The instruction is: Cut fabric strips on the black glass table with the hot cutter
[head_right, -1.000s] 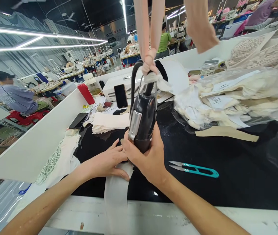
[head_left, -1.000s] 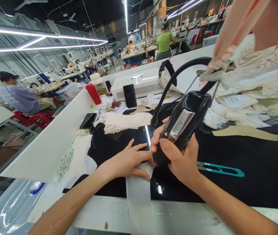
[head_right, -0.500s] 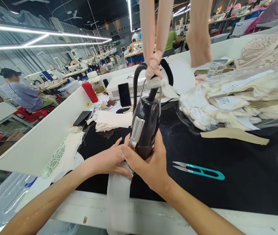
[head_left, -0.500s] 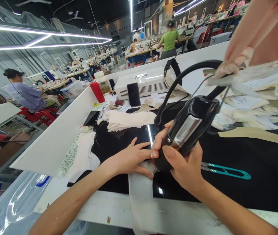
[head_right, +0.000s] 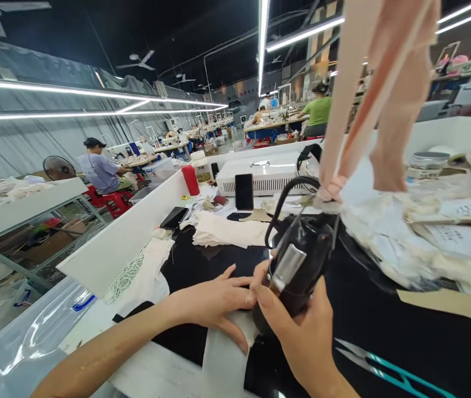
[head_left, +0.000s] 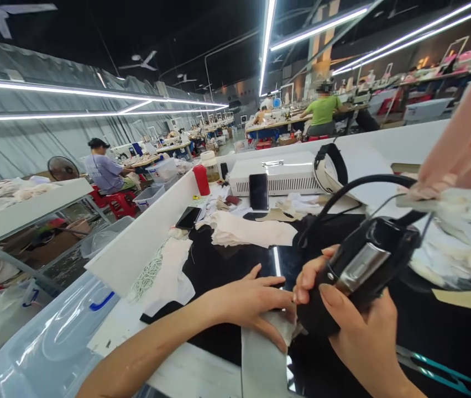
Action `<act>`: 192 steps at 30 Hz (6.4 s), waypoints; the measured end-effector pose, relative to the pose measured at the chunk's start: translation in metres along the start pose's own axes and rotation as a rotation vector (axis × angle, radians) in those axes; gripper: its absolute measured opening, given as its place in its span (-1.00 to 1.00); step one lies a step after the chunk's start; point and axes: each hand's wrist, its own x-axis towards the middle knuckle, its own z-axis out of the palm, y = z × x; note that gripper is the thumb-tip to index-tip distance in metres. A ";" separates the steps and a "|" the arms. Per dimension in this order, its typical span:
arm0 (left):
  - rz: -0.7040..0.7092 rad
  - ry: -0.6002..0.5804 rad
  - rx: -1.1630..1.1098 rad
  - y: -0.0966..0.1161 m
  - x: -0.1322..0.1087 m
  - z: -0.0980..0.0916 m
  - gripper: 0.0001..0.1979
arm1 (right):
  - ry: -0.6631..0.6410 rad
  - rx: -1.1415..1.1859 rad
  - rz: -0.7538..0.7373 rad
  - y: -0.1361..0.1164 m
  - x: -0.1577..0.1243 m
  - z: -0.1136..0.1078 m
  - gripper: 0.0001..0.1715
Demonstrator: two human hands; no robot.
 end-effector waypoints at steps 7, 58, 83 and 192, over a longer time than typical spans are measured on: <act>-0.175 0.340 0.221 0.028 -0.025 0.033 -0.65 | -0.012 -0.006 -0.002 0.002 0.008 -0.009 -0.55; -0.015 0.517 0.287 -0.009 -0.032 0.059 -0.73 | -0.145 -0.015 -0.064 -0.018 -0.008 -0.023 -0.63; 0.034 0.645 0.325 -0.010 -0.033 0.069 -0.75 | -0.089 -0.041 -0.022 -0.020 -0.006 -0.022 -0.58; 0.001 0.428 0.276 0.012 -0.041 0.052 -0.77 | 0.042 -0.037 -0.061 0.002 0.009 0.012 -0.50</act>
